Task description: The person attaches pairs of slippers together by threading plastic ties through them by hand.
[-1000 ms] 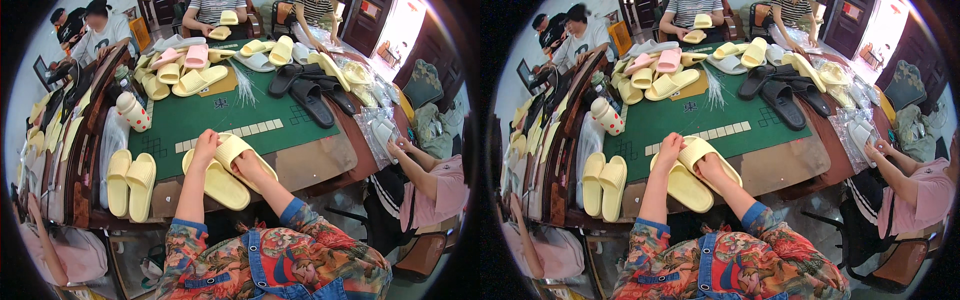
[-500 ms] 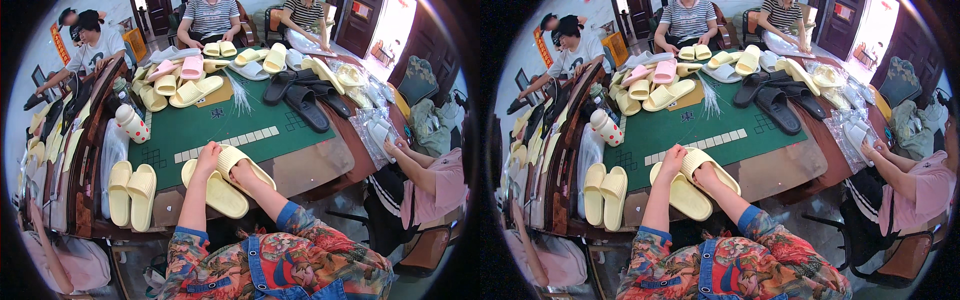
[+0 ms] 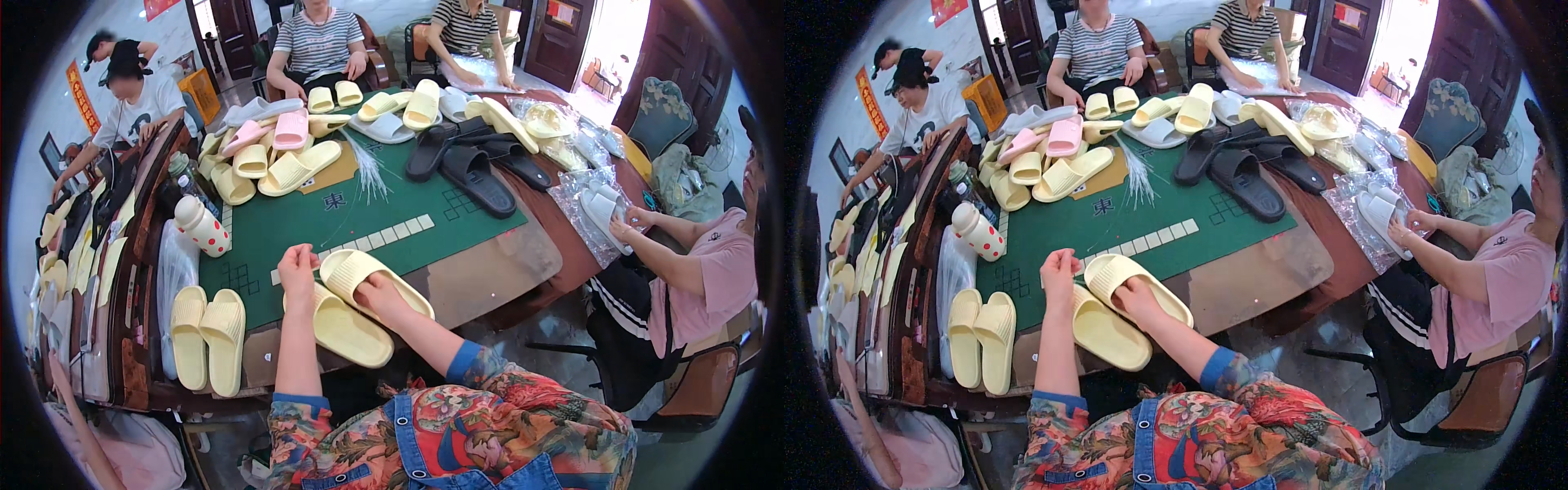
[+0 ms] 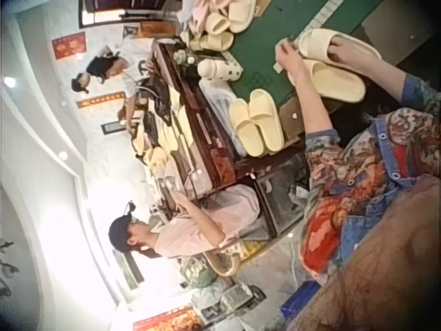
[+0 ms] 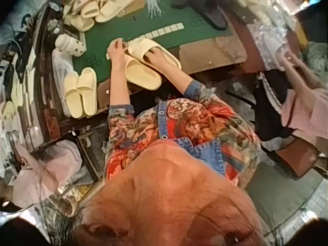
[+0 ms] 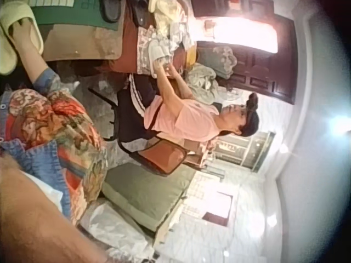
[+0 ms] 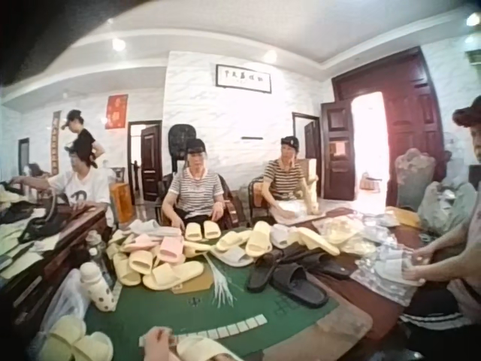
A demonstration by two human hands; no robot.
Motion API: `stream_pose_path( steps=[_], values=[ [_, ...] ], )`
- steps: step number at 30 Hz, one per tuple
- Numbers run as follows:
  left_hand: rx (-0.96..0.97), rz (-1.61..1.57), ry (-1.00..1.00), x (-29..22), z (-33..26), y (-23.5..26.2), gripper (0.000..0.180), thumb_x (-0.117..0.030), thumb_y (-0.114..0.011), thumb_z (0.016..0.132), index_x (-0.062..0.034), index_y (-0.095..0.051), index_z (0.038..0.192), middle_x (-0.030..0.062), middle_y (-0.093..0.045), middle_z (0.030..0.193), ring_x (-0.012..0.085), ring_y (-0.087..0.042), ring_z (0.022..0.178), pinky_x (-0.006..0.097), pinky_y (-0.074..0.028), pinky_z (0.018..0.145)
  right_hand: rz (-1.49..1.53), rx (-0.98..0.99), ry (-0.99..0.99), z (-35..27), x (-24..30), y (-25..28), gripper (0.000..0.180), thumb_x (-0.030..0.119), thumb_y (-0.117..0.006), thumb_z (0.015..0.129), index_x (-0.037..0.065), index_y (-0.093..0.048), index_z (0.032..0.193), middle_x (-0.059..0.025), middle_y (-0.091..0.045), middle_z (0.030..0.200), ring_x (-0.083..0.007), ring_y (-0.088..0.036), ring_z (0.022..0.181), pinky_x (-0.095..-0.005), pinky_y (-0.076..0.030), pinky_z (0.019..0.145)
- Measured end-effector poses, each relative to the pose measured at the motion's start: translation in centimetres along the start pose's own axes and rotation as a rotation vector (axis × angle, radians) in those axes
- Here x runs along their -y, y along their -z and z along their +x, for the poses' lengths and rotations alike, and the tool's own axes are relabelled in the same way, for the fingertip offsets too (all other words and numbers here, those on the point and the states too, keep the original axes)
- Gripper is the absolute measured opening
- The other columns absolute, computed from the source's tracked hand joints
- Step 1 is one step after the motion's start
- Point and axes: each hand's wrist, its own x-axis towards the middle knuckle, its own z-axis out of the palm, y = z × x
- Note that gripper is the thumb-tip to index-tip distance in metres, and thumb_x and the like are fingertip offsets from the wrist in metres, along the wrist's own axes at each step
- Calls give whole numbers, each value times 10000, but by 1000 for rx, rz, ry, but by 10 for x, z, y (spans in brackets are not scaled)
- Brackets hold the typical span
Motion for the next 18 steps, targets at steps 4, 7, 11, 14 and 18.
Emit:
stream_pose_path(
  steps=[4,7,11,14,18],
  values=[
    [106,32,-26,-31,-9,6,118,-79,-504,872,13,-579,866,27,-561,683,76,-520,590,207,-452,565,-453,68,222,-34,24,15,216,152,-530,834,-20,-545,963,-98,-597,869,-181,-575,783,-302,-461,679],
    [83,-15,-57,-35,-25,-5,121,-86,-502,875,12,-574,868,28,-559,684,76,-522,594,206,-452,568,-820,39,629,-52,71,-3,207,124,-542,812,4,-537,981,-155,-573,901,-316,-557,828,-349,-455,747],
    [-73,-182,-80,-7,-40,-19,141,-116,-511,878,5,-578,852,14,-561,694,61,-512,611,195,-434,565,-961,95,843,-4,65,-29,304,131,-545,812,18,-473,1085,-186,-551,1024,-343,-529,931,-396,-433,786],
    [-149,-173,-151,-7,-42,-15,147,-121,-522,875,3,-591,835,10,-571,701,49,-492,620,187,-406,546,-957,351,602,18,56,-38,273,115,-555,801,40,-524,1062,-186,-604,887,-335,-588,786,-377,-469,683],
    [-153,-262,-17,0,-43,-15,144,-128,-530,869,-2,-586,830,5,-570,702,57,-499,626,195,-412,566,-925,210,647,23,36,-34,199,115,-595,796,39,-585,980,-133,-624,743,-241,-607,625,-321,-473,582]
  ],
)
